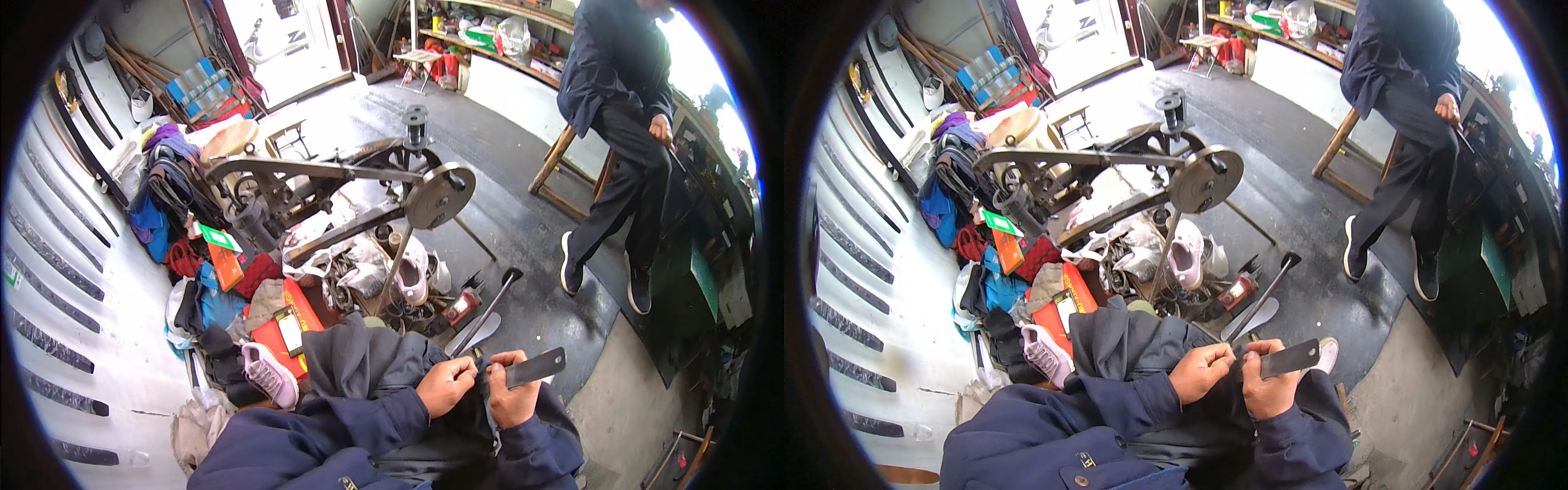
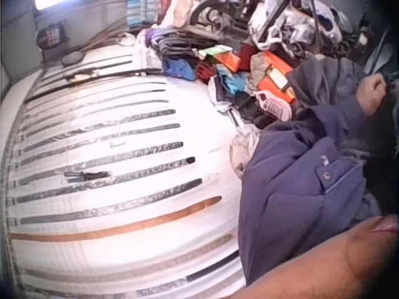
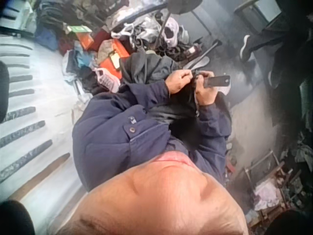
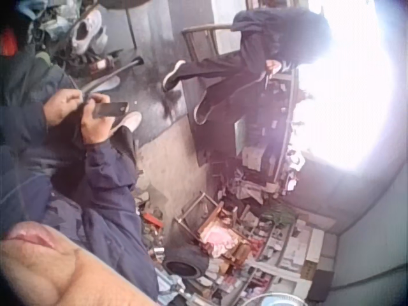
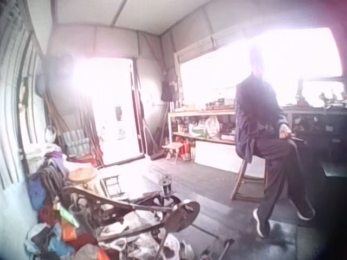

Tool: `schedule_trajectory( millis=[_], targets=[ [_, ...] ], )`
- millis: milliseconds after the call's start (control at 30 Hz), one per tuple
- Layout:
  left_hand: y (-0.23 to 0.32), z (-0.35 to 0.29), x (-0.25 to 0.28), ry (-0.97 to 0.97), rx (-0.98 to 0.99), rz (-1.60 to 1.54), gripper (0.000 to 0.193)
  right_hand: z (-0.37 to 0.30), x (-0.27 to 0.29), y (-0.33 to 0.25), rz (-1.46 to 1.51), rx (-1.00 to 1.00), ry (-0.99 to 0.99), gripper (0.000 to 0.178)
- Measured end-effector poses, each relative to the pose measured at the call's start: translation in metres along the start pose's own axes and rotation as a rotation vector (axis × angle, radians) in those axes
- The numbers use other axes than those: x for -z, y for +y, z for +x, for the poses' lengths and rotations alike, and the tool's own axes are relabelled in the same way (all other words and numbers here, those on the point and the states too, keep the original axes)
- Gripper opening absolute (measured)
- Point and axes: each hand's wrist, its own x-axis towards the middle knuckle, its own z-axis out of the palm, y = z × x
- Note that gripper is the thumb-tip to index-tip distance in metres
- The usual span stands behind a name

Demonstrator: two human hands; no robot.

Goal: The person uses a flat metal tool to scrape and smooth a small area on a dark jacket held in their lap. They repeatedly rub the tool along the fabric, occasionally repositioning the jacket to access different spots.

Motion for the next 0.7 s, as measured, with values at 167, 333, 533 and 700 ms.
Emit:
schedule_trajectory(
  millis=[167,333,533,700],
  targets=[
    [-0.002,0.002,-0.001,-0.026,-0.023,-0.021,0.016,-0.001,0.003,-0.001,-0.036,0.036,-0.031,0.008],
    [-0.008,0.003,-0.001,-0.048,-0.007,-0.111,0.017,0.000,0.014,-0.008,0.282,-0.072,-0.005,0.014],
    [-0.009,0.003,0.000,-0.024,-0.067,-0.059,0.016,-0.002,0.024,-0.005,0.446,-0.220,-0.098,0.017],
    [-0.003,0.001,-0.002,0.002,-0.081,-0.094,0.016,-0.002,0.027,0.000,0.294,-0.299,-0.253,0.020]
  ],
)
